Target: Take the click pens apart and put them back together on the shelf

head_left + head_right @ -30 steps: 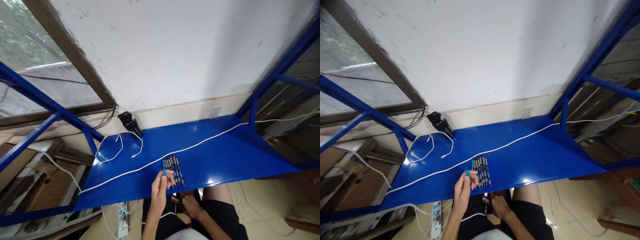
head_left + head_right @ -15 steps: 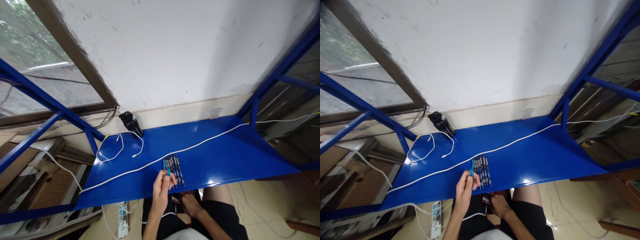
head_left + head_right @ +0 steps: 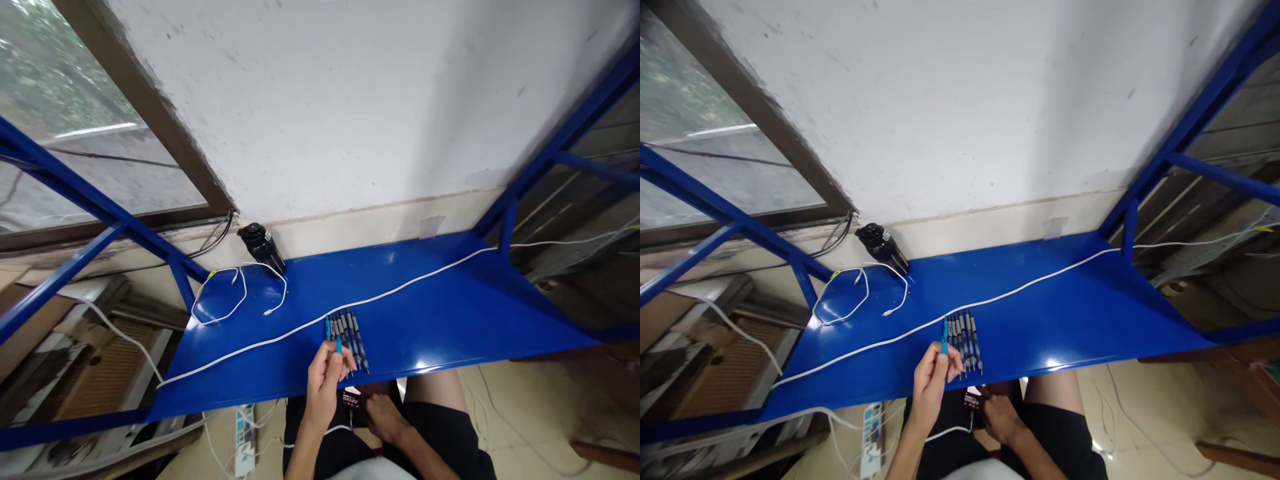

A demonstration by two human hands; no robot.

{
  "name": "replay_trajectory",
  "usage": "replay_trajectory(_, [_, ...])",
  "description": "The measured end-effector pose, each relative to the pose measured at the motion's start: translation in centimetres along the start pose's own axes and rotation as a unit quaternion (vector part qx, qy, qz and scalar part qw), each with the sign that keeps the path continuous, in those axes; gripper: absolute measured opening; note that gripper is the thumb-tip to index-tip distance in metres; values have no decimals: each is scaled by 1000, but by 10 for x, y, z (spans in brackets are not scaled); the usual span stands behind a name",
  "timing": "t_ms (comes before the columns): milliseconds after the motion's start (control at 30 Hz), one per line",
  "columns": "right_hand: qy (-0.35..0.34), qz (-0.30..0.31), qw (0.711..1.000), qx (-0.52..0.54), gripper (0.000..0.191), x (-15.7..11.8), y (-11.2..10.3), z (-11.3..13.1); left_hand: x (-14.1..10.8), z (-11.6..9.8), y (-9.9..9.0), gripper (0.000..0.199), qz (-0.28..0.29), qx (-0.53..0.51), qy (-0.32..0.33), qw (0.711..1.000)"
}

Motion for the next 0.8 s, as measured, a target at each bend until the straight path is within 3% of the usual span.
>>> replay_trajectory(233, [-3, -7, 1000, -5, 56, -9, -4, 1, 0, 6, -5, 42, -16, -30, -2, 999])
replay_trajectory(433, [14, -6, 1000, -12, 45, -7, -5, -1, -2, 7, -1, 28, -10, -38, -8, 999])
replay_trajectory(700, [19, -8, 1000, -7, 42, -8, -2, -5, -2, 2, 2, 50, -3, 7, -1, 1000])
replay_trajectory(800, [20, -9, 1000, -3, 40, -8, 1, -7, -3, 4, 1, 42, -5, -20, -5, 1000])
Point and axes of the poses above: each hand's wrist, its own x-axis towards the middle knuckle, its own y-axis out of the palm, z = x × y, the point moved 8 cm from there along x, towards the middle knuckle, and after that the axes turned 14 degrees about -z, right-handed, at the moved point
